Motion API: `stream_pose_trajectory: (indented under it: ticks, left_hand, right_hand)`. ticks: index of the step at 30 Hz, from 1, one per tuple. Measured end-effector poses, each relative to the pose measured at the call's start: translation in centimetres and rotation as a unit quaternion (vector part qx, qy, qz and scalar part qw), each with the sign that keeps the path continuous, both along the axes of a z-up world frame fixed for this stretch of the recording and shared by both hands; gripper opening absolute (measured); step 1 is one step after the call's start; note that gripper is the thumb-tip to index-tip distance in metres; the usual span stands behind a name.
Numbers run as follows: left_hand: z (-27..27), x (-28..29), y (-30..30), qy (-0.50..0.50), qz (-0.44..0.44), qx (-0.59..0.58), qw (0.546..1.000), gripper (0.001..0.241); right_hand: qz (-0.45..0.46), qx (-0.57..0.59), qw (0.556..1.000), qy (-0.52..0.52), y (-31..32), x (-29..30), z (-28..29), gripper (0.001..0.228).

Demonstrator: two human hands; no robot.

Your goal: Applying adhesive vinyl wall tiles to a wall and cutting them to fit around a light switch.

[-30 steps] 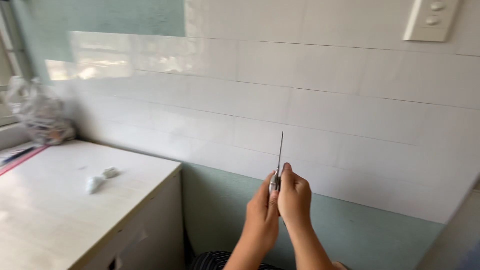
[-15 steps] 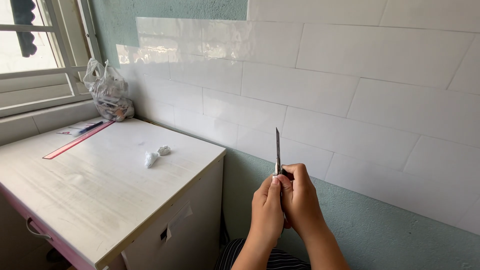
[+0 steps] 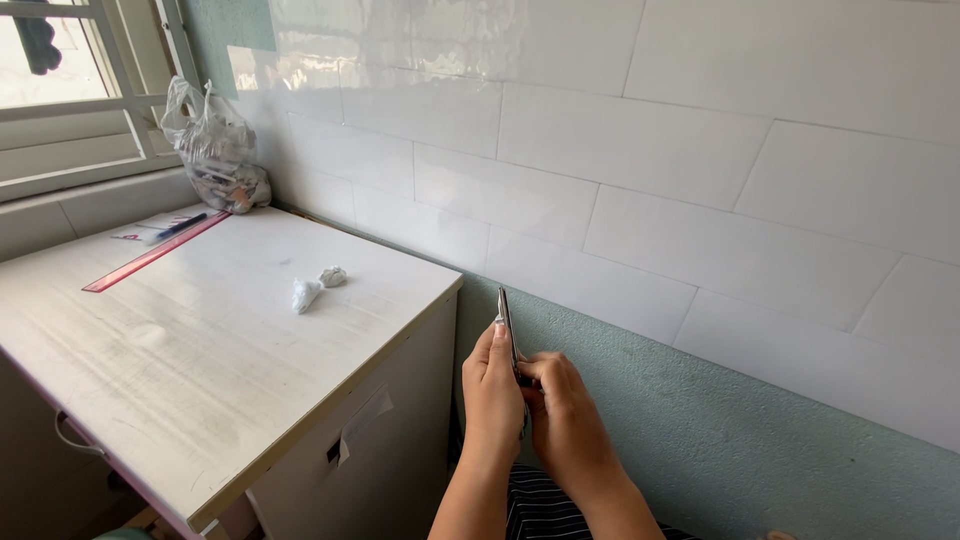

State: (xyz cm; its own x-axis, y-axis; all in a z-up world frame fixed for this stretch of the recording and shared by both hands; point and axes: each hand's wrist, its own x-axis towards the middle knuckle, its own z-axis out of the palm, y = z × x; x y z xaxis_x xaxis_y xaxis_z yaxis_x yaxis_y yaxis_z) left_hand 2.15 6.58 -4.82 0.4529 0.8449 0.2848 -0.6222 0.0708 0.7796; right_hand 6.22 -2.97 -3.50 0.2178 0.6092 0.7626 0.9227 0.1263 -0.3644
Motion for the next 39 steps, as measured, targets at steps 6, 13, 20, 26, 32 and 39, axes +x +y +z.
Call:
stream_pose_trajectory:
  ticks: [6,13,20,26,32,39]
  left_hand:
    - [1.7,-0.5,-1.8,0.033,-0.002,-0.024,0.999,0.039]
    - [1.1,1.0,-3.5,0.048,-0.008,0.060,0.997,0.045]
    - [1.0,1.8,-4.1,0.021,-0.084,-0.024,0.996,0.044]
    - [0.0,2.3,-4.6,0.053,0.041,0.172,0.983,0.043]
    - [0.2,2.9,-4.0,0.042,-0.054,0.006,0.998,0.046]
    - [0.7,2.6,-5.0,0.013,0.036,0.184,0.982,0.044]
  right_hand:
    - [-0.117,-0.060,0.990,0.052,0.9,1.9,-2.6,0.027]
    - [-0.117,-0.098,0.921,0.359,-0.4,4.7,-3.1,0.062]
    - [-0.116,-0.035,0.979,0.166,-2.3,1.9,0.5,0.048]
    - [-0.145,-0.110,0.929,0.322,-1.5,5.1,-3.6,0.060]
    - [-0.073,-0.046,0.968,0.236,-3.0,3.0,-0.4,0.052]
    - [-0.156,-0.138,0.934,0.292,-3.2,4.6,-1.8,0.060]
